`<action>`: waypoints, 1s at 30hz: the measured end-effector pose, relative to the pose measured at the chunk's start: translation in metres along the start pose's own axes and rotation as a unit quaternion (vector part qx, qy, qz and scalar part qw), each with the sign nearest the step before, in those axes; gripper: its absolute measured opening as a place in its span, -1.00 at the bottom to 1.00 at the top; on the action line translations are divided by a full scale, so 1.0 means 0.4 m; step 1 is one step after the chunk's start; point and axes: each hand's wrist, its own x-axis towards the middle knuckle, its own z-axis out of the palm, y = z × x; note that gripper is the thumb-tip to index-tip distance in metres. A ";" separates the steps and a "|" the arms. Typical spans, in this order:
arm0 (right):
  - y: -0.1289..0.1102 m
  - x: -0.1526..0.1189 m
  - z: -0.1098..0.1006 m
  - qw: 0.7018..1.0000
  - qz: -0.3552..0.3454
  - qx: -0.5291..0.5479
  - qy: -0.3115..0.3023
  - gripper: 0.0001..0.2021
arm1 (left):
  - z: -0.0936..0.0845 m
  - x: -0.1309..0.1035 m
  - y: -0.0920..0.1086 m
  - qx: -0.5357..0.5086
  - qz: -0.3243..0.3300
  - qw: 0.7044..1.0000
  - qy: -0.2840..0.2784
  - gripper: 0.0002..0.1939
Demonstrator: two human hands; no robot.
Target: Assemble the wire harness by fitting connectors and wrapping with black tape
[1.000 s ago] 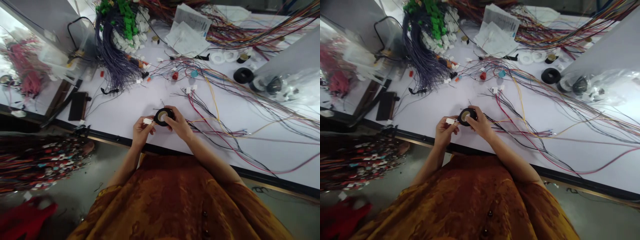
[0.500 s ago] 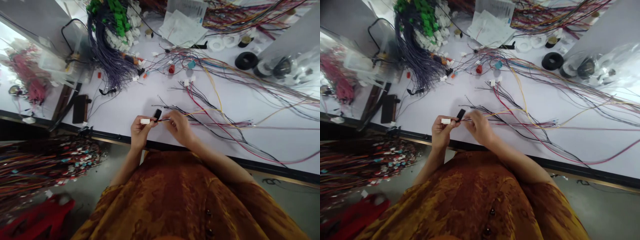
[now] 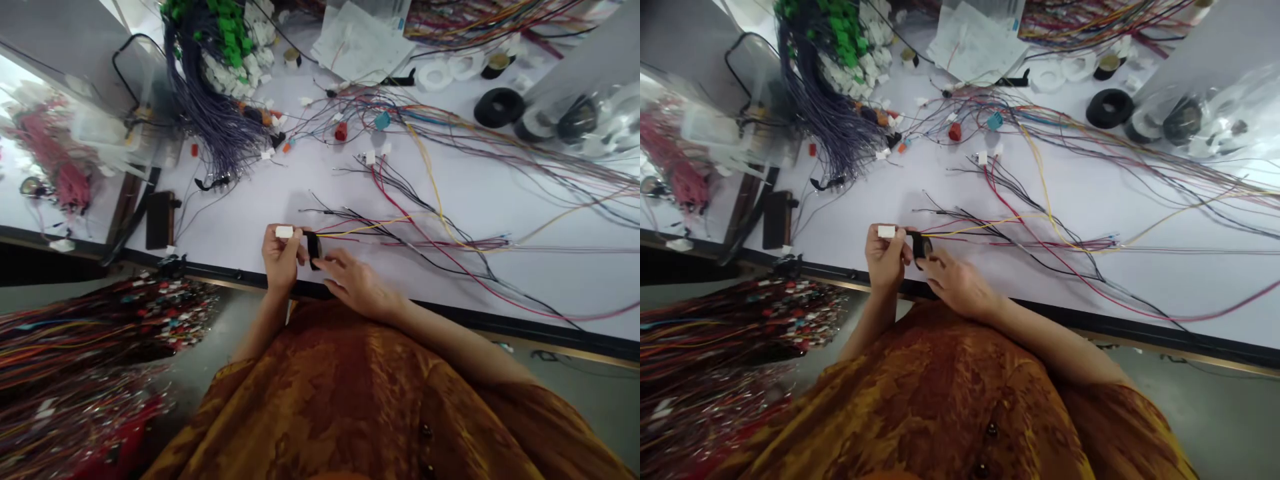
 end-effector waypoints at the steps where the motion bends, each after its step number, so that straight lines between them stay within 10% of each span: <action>1: 0.000 0.011 0.004 1.000 0.012 0.008 0.017 -0.71 | 0.004 -0.003 0.004 -0.008 -0.002 1.000 -0.007 -0.67; 4: 0.021 0.113 -0.003 0.981 0.147 0.093 0.089 -0.61 | 0.006 -0.016 0.014 0.003 0.027 0.998 -0.052 -0.69; 7: 0.049 0.221 -0.028 0.930 0.293 0.223 0.011 -0.59 | -0.001 -0.022 0.010 0.064 0.064 0.991 -0.102 -0.79; 11: 0.058 0.216 -0.066 0.868 0.317 0.379 0.054 -0.69 | -0.006 -0.008 -0.009 0.055 0.083 0.993 -0.058 -0.77; 15: 0.040 0.079 -0.062 0.929 0.215 0.271 0.129 -0.53 | 0.007 0.012 -0.017 0.027 0.043 0.998 -0.034 -0.69; 20: 0.027 -0.038 -0.006 0.999 0.032 -0.021 0.007 -0.59 | 0.021 0.026 -0.014 -0.033 -0.031 0.999 -0.027 -0.68; 26: 0.032 0.114 -0.051 0.985 0.131 0.029 0.103 -0.71 | 0.013 -0.005 0.008 0.035 0.056 0.989 -0.129 -0.81; 30: 0.057 0.232 -0.099 0.947 0.252 0.190 0.055 -0.70 | 0.016 -0.023 0.014 0.100 0.138 0.976 -0.137 -0.85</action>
